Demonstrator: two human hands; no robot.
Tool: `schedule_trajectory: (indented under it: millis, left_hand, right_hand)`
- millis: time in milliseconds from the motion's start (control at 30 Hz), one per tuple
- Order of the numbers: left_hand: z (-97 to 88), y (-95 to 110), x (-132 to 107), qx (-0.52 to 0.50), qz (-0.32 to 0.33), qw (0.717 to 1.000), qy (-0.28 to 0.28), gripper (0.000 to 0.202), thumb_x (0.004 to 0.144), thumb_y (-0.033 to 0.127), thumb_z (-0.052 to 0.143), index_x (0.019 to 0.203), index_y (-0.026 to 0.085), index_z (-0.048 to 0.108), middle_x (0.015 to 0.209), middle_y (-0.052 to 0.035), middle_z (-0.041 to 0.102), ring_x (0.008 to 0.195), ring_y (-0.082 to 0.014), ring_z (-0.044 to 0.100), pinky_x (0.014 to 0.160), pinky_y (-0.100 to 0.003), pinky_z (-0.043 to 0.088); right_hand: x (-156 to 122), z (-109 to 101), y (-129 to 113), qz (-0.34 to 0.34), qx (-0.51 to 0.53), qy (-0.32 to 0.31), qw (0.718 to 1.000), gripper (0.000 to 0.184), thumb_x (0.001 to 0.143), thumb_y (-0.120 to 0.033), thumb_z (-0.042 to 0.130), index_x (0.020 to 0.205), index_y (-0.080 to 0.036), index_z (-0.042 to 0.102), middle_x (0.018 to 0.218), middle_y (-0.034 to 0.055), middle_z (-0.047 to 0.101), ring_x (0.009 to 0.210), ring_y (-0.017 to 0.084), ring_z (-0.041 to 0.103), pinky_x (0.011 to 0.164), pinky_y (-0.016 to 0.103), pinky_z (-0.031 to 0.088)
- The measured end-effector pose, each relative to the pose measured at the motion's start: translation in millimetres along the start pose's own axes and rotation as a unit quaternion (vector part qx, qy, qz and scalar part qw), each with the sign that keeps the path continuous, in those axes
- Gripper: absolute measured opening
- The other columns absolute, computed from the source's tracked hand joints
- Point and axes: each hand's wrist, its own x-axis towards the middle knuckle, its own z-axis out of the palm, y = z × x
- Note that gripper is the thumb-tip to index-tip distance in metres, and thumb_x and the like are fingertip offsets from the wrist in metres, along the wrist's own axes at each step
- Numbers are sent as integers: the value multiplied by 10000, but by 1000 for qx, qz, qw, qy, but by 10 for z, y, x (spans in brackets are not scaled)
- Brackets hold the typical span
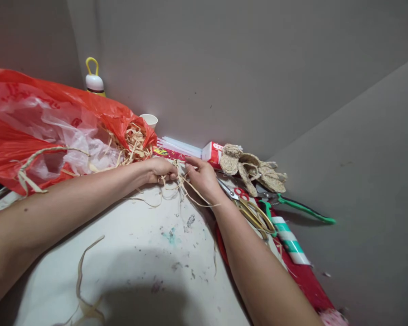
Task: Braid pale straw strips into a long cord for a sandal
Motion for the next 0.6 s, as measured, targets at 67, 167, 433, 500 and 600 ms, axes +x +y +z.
schedule_trajectory:
  millis: [67, 167, 433, 500, 600]
  left_hand:
    - [-2, -7, -12, 2, -1, 1000, 0, 260, 681, -4, 480, 466, 136, 438, 387, 34, 429, 323, -21, 282, 348, -169, 177]
    - [-1, -17, -19, 4, 0, 1000, 2, 267, 679, -15, 476, 457, 130, 446, 380, 32, 426, 320, -21, 285, 342, -171, 182]
    - [17, -13, -48, 14, 20, 1000, 0, 253, 680, 1, 494, 455, 117, 507, 389, 21, 458, 329, -28, 315, 352, -169, 218]
    - [25, -11, -65, 18, 26, 1000, 0, 244, 659, 6, 527, 445, 121, 508, 383, 23, 459, 340, -34, 337, 365, -168, 247]
    - [30, -7, -81, 24, 30, 999, -1, 250, 659, 13, 549, 435, 119, 516, 382, 18, 468, 348, -38, 355, 378, -172, 254]
  right_hand:
    - [-28, -28, -28, 29, 11, -12, 999, 121, 766, -200, 571, 843, -163, 658, 907, 81, 702, 646, 144, 614, 543, 226, 487]
    - [-87, -88, -104, 90, 44, -64, 993, 126, 791, -193, 546, 683, -156, 600, 713, 68, 677, 494, 117, 569, 398, 195, 428]
    - [-221, -102, -268, 178, 159, -267, 934, 159, 790, -123, 561, 655, -131, 644, 560, 42, 634, 549, 122, 618, 506, 196, 533]
    - [-219, -96, -250, 184, 181, -287, 922, 103, 754, -78, 583, 711, -115, 669, 574, 35, 642, 536, 109, 609, 519, 193, 537]
    - [-198, -96, -205, 192, 202, -299, 913, 139, 715, -17, 577, 757, -98, 682, 620, 36, 668, 470, 78, 569, 479, 177, 520]
